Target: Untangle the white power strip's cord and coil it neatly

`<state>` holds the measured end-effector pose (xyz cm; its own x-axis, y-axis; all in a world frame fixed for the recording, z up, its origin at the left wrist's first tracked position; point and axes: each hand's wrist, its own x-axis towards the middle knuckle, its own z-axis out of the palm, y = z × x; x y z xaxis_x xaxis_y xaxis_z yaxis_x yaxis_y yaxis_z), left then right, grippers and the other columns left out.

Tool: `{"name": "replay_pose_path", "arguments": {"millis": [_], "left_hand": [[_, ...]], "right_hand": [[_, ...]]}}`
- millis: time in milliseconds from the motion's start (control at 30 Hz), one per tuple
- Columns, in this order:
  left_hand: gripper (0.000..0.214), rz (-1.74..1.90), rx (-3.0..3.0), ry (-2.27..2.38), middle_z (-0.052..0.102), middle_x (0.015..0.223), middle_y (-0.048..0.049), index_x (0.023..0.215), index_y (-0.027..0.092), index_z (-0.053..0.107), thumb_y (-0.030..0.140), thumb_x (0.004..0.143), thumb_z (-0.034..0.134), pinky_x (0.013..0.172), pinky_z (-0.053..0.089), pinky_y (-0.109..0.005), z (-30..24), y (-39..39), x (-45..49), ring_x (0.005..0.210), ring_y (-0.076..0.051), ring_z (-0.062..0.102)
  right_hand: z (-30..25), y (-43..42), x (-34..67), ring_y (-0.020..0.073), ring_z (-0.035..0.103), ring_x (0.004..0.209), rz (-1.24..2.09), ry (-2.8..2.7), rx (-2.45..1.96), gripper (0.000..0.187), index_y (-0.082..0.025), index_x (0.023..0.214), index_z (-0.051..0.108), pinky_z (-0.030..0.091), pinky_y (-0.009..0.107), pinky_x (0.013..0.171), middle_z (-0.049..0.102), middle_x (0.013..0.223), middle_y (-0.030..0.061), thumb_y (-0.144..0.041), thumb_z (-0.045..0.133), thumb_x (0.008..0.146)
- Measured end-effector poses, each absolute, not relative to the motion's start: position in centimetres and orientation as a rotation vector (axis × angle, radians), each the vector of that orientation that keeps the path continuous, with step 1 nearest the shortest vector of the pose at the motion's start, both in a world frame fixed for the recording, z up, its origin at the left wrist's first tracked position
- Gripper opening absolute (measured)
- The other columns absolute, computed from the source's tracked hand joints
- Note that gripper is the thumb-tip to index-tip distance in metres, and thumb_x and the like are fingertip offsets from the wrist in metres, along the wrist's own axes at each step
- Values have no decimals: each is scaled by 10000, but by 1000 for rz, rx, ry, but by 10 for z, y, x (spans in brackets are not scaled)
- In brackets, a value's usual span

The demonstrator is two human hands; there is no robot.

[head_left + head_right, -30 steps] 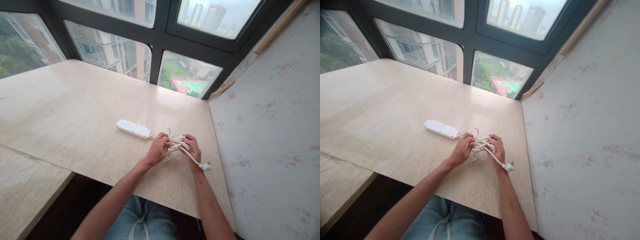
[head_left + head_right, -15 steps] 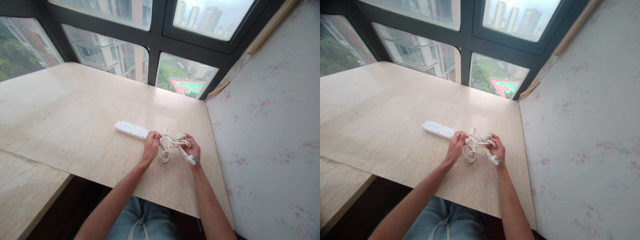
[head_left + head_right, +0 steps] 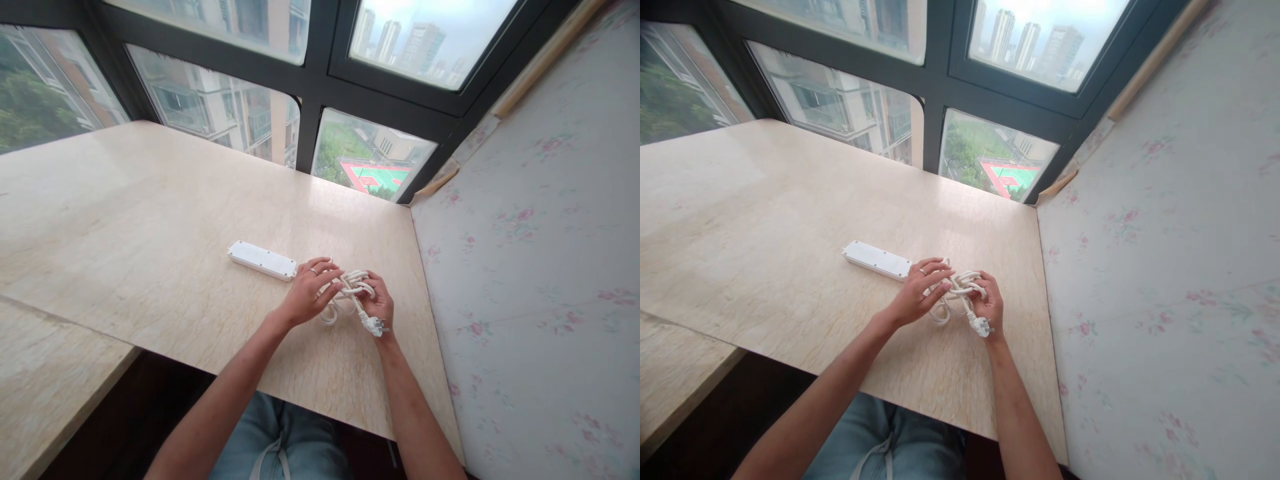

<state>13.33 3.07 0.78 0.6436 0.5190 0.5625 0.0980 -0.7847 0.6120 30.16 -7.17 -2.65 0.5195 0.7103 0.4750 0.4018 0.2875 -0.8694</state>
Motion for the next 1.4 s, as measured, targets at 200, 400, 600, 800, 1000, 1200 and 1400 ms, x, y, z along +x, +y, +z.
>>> {"name": "replay_pose_path", "arguments": {"millis": [200,400,600,800,1000,1200,1400], "left_hand": [[140,761,2493,416,693,836,-45,829,214,693,292,900,601,864,386,-383,37,46,138,936,-222,588],[186,1042,1846,628,655,751,-42,742,185,590,290,891,553,684,444,-298,26,39,149,714,-165,572],[358,1097,1127,788,668,756,-34,781,180,542,527,861,574,585,468,-247,2,30,162,572,-112,565],[332,1177,1416,764,615,792,-38,782,182,565,500,878,578,595,459,-256,3,29,162,658,-134,565],[317,1397,1801,863,567,847,-55,753,186,551,439,938,503,710,442,-297,7,25,156,824,-174,532],[320,1101,1439,1012,487,605,30,782,193,504,464,945,453,554,392,-250,0,29,154,562,-128,474],[297,1034,1398,1028,462,559,50,787,187,518,431,939,443,501,349,-232,-8,34,153,502,-116,444]], "right_hand": [[-26,-72,302,228,629,994,275,-1090,-1343,83,-212,854,702,521,389,856,635,1086,76,-287,674,831],[-21,-75,303,232,630,980,345,-1062,-1278,164,-228,883,702,530,372,798,611,1120,81,-359,725,786],[-23,-76,309,241,596,1074,320,-1083,-1319,172,-244,884,705,502,390,883,622,1092,80,-402,643,854],[-23,-75,306,226,597,1058,329,-1050,-1298,135,-246,912,687,464,386,927,616,1099,55,-286,716,786],[-23,-75,303,222,593,1069,354,-1067,-1308,144,-236,899,683,449,380,939,613,1120,55,-257,730,765],[-28,-72,306,237,596,1062,453,-959,-1185,132,-228,845,649,505,378,849,629,1036,63,-349,693,816],[-25,-72,304,219,622,950,614,-906,-1134,231,-221,805,610,528,352,767,638,990,55,-419,726,789]]}}
